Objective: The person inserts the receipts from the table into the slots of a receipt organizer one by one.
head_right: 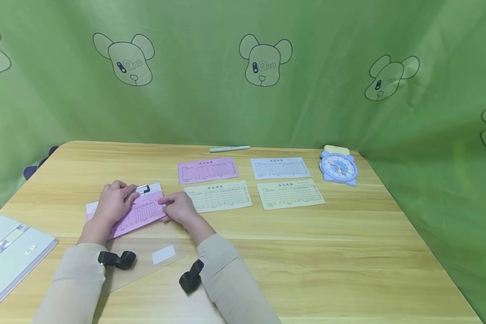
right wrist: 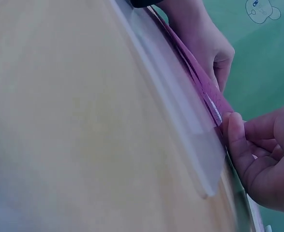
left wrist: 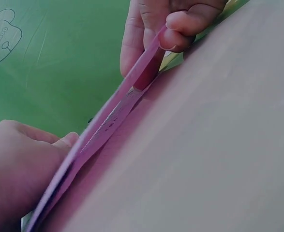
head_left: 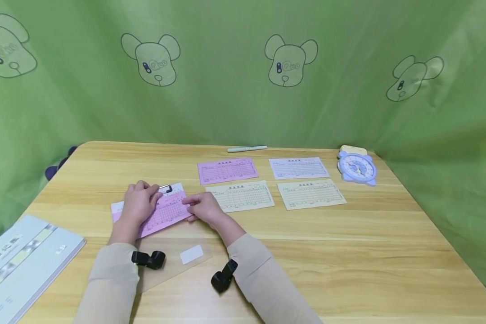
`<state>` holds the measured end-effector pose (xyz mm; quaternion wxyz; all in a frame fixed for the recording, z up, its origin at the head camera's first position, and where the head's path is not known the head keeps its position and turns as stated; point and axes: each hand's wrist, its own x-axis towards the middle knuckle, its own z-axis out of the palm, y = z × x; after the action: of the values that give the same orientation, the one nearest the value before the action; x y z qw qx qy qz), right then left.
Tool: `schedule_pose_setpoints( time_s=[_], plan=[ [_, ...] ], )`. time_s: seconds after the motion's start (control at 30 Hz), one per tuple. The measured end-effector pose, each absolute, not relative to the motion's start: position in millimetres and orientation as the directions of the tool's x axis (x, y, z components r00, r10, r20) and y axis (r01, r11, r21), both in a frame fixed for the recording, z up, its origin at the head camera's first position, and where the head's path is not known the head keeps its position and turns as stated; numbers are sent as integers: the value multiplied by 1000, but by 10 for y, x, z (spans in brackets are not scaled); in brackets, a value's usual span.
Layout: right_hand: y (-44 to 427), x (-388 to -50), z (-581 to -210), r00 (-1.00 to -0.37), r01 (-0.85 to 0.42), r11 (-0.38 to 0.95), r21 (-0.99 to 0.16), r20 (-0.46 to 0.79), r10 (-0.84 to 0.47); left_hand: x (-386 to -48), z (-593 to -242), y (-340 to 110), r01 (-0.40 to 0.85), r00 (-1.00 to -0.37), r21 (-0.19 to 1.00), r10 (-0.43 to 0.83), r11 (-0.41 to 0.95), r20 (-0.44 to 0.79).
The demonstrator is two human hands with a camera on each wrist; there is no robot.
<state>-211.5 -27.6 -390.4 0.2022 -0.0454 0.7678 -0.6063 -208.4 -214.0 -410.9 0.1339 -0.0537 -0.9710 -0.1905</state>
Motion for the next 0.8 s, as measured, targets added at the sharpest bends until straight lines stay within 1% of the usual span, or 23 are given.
schedule_pose_setpoints(
  time_s=[0.23, 0.53, 0.8],
  plan=[
    [-306, -2166, -3867, -914, 184, 289, -940, -271, -301, -2086, -4108, -2142, 151, -961, 352, 54, 924, 271],
    [-356, -2281, -3866, -915, 182, 303, -935, -274, -296, -2090, -4130, -2147, 177, -945, 337, 65, 925, 319],
    [-398, -2333, -3880, -921, 168, 318, -933, -264, -287, -2076, -4107, -2140, 169, -947, 333, 58, 928, 317]
  ],
)
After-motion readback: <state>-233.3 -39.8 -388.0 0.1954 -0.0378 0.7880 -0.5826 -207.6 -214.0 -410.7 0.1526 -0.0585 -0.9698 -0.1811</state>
